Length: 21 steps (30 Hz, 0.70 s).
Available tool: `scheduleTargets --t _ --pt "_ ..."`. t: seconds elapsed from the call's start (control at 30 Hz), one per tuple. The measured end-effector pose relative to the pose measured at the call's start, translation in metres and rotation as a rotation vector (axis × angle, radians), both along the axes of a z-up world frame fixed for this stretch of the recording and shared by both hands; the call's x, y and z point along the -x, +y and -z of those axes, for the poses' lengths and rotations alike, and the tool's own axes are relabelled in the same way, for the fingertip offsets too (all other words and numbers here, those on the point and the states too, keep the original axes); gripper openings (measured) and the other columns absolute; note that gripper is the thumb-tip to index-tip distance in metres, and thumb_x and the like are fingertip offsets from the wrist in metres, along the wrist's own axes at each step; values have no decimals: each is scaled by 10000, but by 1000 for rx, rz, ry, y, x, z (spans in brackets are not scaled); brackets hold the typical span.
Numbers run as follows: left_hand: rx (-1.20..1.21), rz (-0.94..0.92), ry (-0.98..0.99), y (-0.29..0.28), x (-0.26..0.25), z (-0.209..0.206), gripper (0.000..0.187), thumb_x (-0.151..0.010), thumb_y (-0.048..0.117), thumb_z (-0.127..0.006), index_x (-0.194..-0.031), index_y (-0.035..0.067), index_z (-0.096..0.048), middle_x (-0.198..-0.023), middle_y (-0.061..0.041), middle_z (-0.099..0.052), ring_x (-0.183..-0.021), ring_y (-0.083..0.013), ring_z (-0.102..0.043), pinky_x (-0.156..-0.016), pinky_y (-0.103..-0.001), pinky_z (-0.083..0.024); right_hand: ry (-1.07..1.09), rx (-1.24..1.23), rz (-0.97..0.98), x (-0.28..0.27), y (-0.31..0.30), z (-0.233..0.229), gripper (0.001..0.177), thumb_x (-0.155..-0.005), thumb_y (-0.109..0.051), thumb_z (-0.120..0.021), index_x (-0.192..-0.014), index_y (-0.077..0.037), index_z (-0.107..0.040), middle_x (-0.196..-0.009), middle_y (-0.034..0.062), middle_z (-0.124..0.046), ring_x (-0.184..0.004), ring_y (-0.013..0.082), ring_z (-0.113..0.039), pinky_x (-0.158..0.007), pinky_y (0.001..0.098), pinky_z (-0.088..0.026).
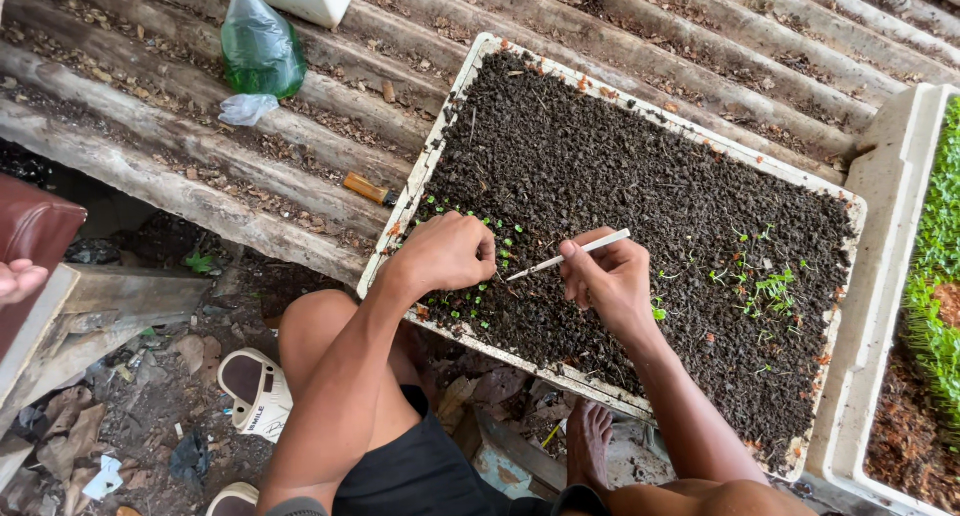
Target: The person uses a white plastic tool and their hands to pick up small green seedlings from a large tray of dark soil and transplants them into a smaller grid tray.
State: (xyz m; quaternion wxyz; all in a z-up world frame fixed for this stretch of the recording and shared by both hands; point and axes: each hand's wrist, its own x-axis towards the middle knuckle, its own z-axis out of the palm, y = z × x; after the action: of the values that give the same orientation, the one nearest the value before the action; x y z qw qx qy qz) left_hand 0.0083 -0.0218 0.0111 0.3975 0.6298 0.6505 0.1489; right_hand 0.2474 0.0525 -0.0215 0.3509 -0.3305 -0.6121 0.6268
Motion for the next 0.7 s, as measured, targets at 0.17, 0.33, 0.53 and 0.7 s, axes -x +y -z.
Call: scheduleTargets --t 0.17,0.33,0.53,0.7 --pt "2 -8 32 3 -1 5 156 -893 219 -657 -775 149 -731 -584 -41 -665 -558 -238 -660 -845 -534 -557 8 126 -10 2 5 16 163 -970 -67 -727 -941 89 -690 -668 224 -683 -396 208 -643 -282 257 -478" --pt "-4 8 41 2 -5 8 145 -881 191 -644 -779 150 -739 -613 -64 -682 -584 -277 -675 -808 -549 -563 -14 119 -27 5 5 20 152 -970 -47 -730 -910 89 -699 -662 214 -685 -385 191 -630 -279 251 -467" --pt "-8 -8 40 3 -4 13 142 -875 200 -659 -762 166 -736 -617 -54 -689 -588 -274 -681 -826 -558 -564 -27 114 23 3 0 2 163 -972 -56 -731 -907 87 -690 -671 230 -693 -369 183 -614 -274 246 -461" --pt "3 -25 49 2 -4 8 145 -865 204 -655 -759 163 -745 -604 -60 -691 -594 -285 -686 -856 -555 -556 -60 144 14 9 -3 8 161 -967 -50 -733 -905 92 -688 -660 225 -694 -363 178 -606 -275 251 -458"
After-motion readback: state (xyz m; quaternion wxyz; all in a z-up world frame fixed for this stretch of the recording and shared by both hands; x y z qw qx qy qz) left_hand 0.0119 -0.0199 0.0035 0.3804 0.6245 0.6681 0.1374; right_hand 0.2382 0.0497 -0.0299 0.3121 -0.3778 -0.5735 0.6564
